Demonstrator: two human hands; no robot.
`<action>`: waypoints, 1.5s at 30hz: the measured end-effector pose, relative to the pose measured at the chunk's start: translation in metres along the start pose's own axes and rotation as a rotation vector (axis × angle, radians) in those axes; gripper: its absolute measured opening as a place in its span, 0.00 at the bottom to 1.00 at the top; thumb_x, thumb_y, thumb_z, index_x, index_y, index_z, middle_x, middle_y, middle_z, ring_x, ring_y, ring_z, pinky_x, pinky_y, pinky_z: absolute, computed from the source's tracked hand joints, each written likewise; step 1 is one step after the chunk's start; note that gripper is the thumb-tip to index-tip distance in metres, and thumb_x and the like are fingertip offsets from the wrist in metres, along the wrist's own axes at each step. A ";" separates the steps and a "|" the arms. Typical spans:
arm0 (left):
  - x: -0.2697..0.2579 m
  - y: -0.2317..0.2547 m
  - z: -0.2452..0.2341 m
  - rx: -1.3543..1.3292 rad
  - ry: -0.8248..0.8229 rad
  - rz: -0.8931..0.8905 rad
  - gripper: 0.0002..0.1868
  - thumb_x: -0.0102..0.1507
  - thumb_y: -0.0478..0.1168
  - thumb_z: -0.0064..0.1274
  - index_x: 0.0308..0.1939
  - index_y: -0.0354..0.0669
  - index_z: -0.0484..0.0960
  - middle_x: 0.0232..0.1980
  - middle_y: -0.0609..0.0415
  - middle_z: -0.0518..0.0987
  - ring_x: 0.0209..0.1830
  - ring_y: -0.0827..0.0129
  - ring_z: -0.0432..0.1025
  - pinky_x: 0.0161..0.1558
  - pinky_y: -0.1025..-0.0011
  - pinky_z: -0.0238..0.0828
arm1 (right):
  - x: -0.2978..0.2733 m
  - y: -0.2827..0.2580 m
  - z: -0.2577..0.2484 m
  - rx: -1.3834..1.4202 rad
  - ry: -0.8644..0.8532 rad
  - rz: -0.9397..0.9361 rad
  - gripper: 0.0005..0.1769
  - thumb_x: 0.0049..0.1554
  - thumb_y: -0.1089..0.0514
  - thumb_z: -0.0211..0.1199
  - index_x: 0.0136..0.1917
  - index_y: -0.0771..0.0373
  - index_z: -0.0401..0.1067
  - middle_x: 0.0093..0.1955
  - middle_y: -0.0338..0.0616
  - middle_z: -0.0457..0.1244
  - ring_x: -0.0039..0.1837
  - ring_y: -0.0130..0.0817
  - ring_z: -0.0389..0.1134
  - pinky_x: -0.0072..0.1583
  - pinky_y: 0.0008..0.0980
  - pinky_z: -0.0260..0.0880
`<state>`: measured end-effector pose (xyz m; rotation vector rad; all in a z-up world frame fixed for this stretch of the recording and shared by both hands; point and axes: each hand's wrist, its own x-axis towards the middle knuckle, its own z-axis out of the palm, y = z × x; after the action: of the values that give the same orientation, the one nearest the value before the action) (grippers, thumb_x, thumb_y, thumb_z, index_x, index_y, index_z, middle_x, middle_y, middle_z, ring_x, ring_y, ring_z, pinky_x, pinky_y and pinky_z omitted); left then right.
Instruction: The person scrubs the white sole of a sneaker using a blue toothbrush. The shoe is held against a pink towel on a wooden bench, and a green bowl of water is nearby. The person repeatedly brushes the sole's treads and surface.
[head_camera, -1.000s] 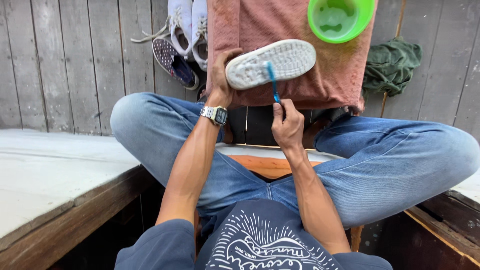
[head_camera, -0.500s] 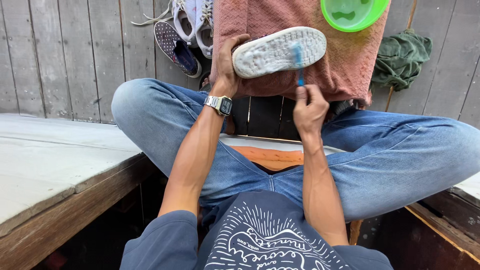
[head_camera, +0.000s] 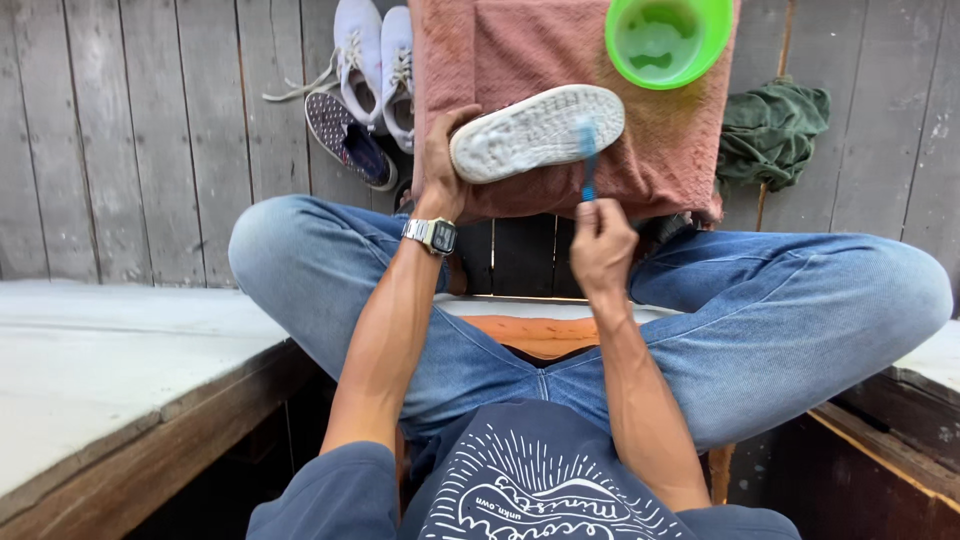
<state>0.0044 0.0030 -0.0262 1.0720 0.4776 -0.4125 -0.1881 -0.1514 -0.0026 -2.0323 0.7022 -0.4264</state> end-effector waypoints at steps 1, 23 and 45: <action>-0.002 0.001 0.001 0.008 -0.011 -0.006 0.23 0.54 0.50 0.52 0.45 0.42 0.89 0.42 0.47 0.85 0.40 0.60 0.80 0.47 0.66 0.80 | -0.001 -0.002 0.002 0.000 0.013 0.008 0.11 0.66 0.55 0.58 0.43 0.59 0.75 0.34 0.58 0.64 0.41 0.58 0.70 0.46 0.46 0.68; -0.037 0.013 0.037 -0.211 0.079 -0.285 0.26 0.60 0.57 0.56 0.50 0.41 0.80 0.49 0.44 0.82 0.47 0.48 0.80 0.46 0.48 0.80 | -0.012 -0.041 0.005 0.152 -0.067 0.108 0.13 0.66 0.50 0.58 0.43 0.54 0.77 0.32 0.47 0.66 0.41 0.45 0.70 0.46 0.42 0.70; -0.042 -0.004 0.025 -0.243 0.053 -0.175 0.23 0.63 0.54 0.58 0.44 0.35 0.78 0.41 0.41 0.84 0.36 0.46 0.82 0.38 0.42 0.83 | -0.016 -0.076 -0.009 0.345 -0.192 0.115 0.16 0.67 0.54 0.54 0.40 0.58 0.75 0.21 0.37 0.57 0.29 0.27 0.61 0.38 0.29 0.65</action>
<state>-0.0285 -0.0173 0.0046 0.8107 0.6539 -0.4679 -0.1819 -0.1159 0.0666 -1.6725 0.5799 -0.2599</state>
